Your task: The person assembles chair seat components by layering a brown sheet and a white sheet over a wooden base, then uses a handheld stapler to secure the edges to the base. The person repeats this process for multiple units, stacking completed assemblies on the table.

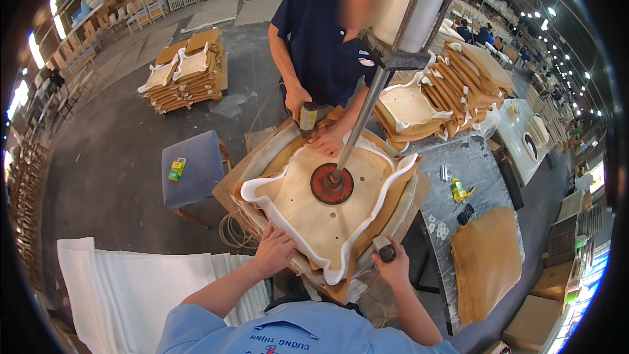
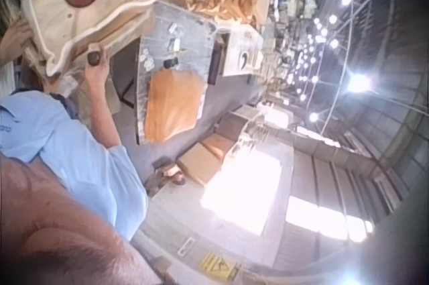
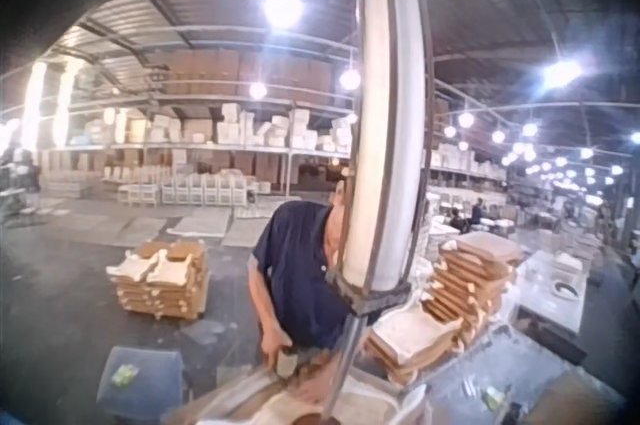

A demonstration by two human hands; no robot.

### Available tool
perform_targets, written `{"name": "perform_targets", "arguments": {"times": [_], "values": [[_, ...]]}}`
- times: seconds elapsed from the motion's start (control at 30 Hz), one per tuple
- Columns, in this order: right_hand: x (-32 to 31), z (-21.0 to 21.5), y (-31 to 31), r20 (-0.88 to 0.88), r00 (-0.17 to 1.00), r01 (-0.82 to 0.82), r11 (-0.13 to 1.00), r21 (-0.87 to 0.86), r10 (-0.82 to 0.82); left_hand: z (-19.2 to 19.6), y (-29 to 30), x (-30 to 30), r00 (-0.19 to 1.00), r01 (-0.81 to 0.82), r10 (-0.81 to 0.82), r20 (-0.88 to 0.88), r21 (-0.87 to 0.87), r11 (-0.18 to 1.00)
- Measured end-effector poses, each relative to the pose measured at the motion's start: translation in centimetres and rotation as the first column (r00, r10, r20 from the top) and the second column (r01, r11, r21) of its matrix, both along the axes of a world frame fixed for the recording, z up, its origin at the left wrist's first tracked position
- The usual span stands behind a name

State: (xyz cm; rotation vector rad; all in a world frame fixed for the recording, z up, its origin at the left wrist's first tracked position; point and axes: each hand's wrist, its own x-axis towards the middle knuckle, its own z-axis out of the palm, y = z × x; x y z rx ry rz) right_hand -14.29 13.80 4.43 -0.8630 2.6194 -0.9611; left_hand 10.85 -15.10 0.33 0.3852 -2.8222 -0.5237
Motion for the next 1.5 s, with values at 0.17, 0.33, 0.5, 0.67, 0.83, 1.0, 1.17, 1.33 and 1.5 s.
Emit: {"name": "perform_targets", "arguments": {"times": [0.17, 0.33, 0.5, 0.67, 0.83, 1.0, 1.17, 1.33, 1.5], "values": [[-4.1, -0.7, 2.6, 0.246, 0.962, 0.159, 0.974, -0.163, -0.116, 0.0, 2.1, -2.8, 0.994, 0.103, -0.105, -0.030, -0.058, 0.993], [-2.2, 5.5, 4.0, 0.529, 0.844, 0.257, 0.929, -0.264, -0.084, -1.2, 5.3, -4.9, 0.982, 0.170, -0.162, -0.093, 0.079, 0.982], [1.8, 8.4, 6.2, 0.631, 0.776, 0.179, 0.951, -0.253, 0.021, -1.5, 8.1, -8.5, 0.982, 0.175, -0.156, -0.110, 0.192, 0.966], [3.1, 4.9, 7.0, 0.699, 0.712, 0.242, 0.957, -0.160, -0.063, -1.2, 9.3, -11.2, 0.988, 0.145, -0.126, -0.092, 0.249, 0.958], [-0.9, 1.7, 6.6, 0.664, 0.734, 0.294, 0.948, -0.120, -0.144, -2.3, 10.1, -13.5, 0.993, 0.107, -0.086, -0.086, 0.280, 0.954], [-4.9, 0.6, 6.1, 0.651, 0.740, 0.311, 0.944, -0.112, -0.167, -1.4, 11.7, -16.2, 0.999, 0.020, -0.031, 0.022, 0.379, 0.925], [-7.6, -0.7, 6.1, 0.690, 0.713, 0.210, 0.977, -0.043, -0.123, -0.4, 12.7, -21.5, 0.998, 0.050, -0.060, 0.011, 0.405, 0.913], [-9.4, 1.4, 5.3, 0.691, 0.717, 0.088, 0.995, 0.040, -0.091, -0.9, 12.6, -25.0, 0.996, 0.057, -0.075, 0.038, 0.348, 0.936], [-9.6, 0.8, 5.5, 0.658, 0.752, 0.093, 0.995, -0.040, -0.044, -1.5, 12.2, -24.9, 0.987, 0.072, -0.119, 0.107, 0.368, 0.927]]}}
